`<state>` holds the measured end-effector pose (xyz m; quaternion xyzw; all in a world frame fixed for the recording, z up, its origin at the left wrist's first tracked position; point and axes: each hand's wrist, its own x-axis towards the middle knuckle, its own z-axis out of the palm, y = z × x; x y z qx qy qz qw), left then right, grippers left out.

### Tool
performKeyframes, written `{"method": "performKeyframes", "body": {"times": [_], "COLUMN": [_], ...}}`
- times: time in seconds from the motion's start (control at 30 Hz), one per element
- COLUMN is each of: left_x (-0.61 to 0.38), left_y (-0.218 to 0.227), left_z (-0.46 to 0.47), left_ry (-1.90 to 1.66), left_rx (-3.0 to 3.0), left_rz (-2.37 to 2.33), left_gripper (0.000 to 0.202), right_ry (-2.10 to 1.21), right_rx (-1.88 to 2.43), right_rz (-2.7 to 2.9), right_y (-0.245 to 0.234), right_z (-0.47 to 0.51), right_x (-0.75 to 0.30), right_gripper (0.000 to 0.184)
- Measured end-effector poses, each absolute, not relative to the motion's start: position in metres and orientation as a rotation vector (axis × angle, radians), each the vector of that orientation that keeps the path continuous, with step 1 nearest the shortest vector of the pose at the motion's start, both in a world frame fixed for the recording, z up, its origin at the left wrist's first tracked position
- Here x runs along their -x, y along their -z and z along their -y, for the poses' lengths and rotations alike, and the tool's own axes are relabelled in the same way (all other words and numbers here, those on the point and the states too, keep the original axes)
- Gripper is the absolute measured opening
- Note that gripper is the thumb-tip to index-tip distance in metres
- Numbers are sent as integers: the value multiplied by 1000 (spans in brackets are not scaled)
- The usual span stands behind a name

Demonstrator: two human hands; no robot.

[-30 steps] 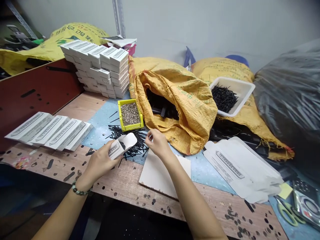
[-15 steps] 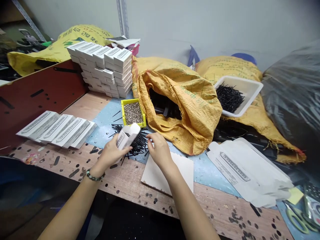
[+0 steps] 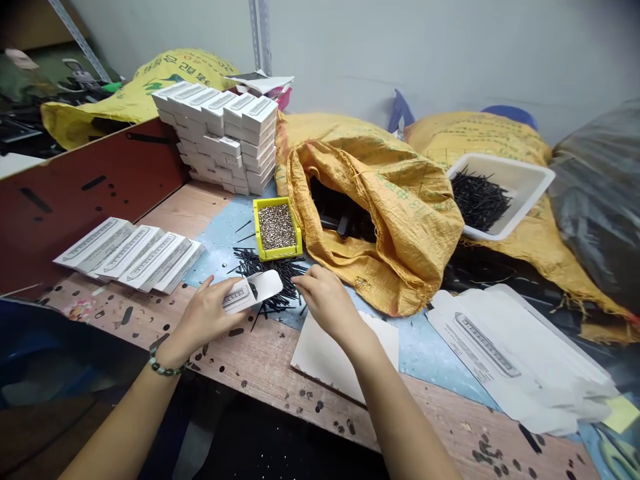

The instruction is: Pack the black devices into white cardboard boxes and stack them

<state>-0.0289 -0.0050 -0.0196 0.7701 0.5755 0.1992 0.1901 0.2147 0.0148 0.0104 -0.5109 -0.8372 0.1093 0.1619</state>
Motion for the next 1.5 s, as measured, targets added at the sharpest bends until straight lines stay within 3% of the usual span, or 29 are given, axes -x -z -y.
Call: {"method": "performKeyframes", "body": {"times": [0.2,0.47,0.7,0.8,0.9,1.03,1.23,1.4,1.5], "left_x": [0,-9,-26,-36,-38,-34,-29,-16,5], "left_y": [24,20,20,26,28,28,24,9,0], "left_z": [9,20,29,31,29,24,19,13,0], "left_ry": [-578,-695,-929,-1054,-1090,-1074,-1278,-1257,-1045], "left_rx": [-2200,-2071,-2040,-2031,-2036,-2212,-2289,-2149,-2080], "left_rz": [-1414,-1185,-947,-976,-1079,-1112,-1024,-1097,-1343], "left_gripper": [47,56,87,79,66,60,77,58,55], "right_ry": [-145,-557,-1231,-1192,-972,-1018,-1075,-971,-1081], "right_rx": [1177,1215,1096,1176,1139,1075,1021,999,1039], "right_rz": [2298,2272,1364,1213,1495,1562,1443,1691,1782], "right_y": [-50,-41,-7,-1,-9,-15,-13,-11,-1], "right_z": [-2,5,11,19,30,37,35,35,18], "right_x": [-205,-209,-204,-189,-183,-185,-182,-165,-164], "right_gripper": [24,24,55,43,37,33,14,39,54]}}
